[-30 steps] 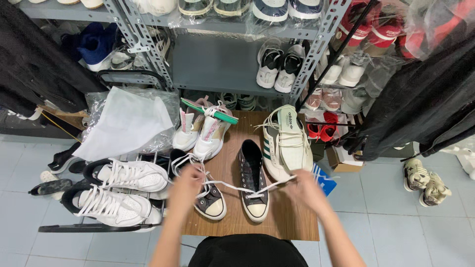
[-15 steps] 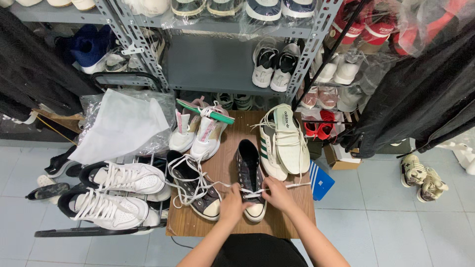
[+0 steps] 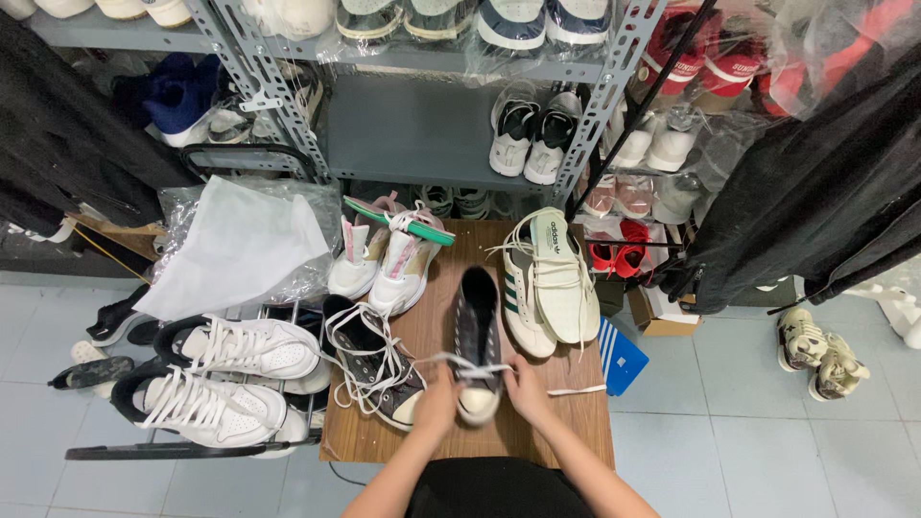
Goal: The person laces a black high-top sneaker by threading a white lace through the eyelets one by one.
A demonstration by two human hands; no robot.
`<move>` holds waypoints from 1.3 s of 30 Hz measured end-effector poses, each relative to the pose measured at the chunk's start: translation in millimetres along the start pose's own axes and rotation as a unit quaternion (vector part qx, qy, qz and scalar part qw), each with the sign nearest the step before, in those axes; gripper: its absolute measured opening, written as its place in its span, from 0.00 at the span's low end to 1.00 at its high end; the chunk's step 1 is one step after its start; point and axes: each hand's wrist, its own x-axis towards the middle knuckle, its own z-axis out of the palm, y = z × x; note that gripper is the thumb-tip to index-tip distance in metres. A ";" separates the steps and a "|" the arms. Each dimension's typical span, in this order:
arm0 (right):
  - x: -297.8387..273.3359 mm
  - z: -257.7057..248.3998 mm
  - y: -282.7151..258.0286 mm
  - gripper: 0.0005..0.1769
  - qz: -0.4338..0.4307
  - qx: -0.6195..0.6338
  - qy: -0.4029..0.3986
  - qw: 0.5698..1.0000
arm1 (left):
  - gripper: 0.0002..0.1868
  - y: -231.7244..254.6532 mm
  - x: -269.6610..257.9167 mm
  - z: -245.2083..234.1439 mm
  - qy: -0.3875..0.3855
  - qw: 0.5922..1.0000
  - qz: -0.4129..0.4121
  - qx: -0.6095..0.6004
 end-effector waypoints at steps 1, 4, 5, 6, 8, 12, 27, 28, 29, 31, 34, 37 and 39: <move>8.1 7.4 -0.6 0.09 0.040 0.015 -0.017 0.999 | 0.30 -2.4 10.1 -4.3 0.042 0.999 0.012 -0.009; 35.0 13.3 -12.4 0.08 0.026 0.029 -0.007 0.999 | 0.23 -1.9 30.8 -12.2 0.115 0.992 0.042 -0.011; 43.4 13.3 -17.8 0.08 -0.003 0.030 0.008 1.000 | 0.22 -0.6 34.3 -17.4 0.132 0.990 0.052 -0.007; 48.1 9.7 -26.2 0.08 0.002 0.010 0.014 1.000 | 0.21 0.8 34.5 -24.1 0.129 0.990 0.051 -0.006; 49.9 -6.0 -45.8 0.08 0.011 -0.030 0.027 0.999 | 0.19 6.3 27.0 -36.0 0.122 0.991 0.051 -0.004; 43.6 -49.7 -95.8 0.09 -0.030 0.027 0.051 0.998 | 0.16 33.2 12.3 -55.1 0.208 0.955 0.207 -0.051; 8.6 -158.5 -190.2 0.08 -0.099 0.064 0.107 0.987 | 0.23 115.5 25.7 -138.8 -0.194 0.847 0.302 -0.393; 5.8 -158.2 -187.2 0.08 -0.088 0.053 0.103 0.989 | 0.20 106.1 24.5 -149.6 -0.207 0.837 0.277 -0.424; 3.0 -157.4 -184.2 0.09 -0.077 0.042 0.100 0.991 | 0.20 92.3 21.3 -161.7 -0.204 0.839 0.278 -0.421; 0.0 -152.6 -180.0 0.10 -0.064 0.034 0.091 0.993 | 0.22 64.9 15.9 -184.1 -0.182 0.845 0.281 -0.417; -4.8 -145.3 -177.4 0.12 -0.055 0.012 0.081 0.995 | 0.27 25.2 6.4 -205.1 -0.111 0.843 0.269 -0.454; -7.3 -139.9 -178.9 0.13 -0.098 -0.053 0.088 0.990 | 0.24 -10.1 1.0 -221.1 -0.105 0.822 0.192 -0.525; -7.9 -136.0 -179.9 0.13 -0.119 -0.104 0.092 0.983 | 0.26 -31.3 -5.1 -228.1 -0.095 0.829 0.190 -0.518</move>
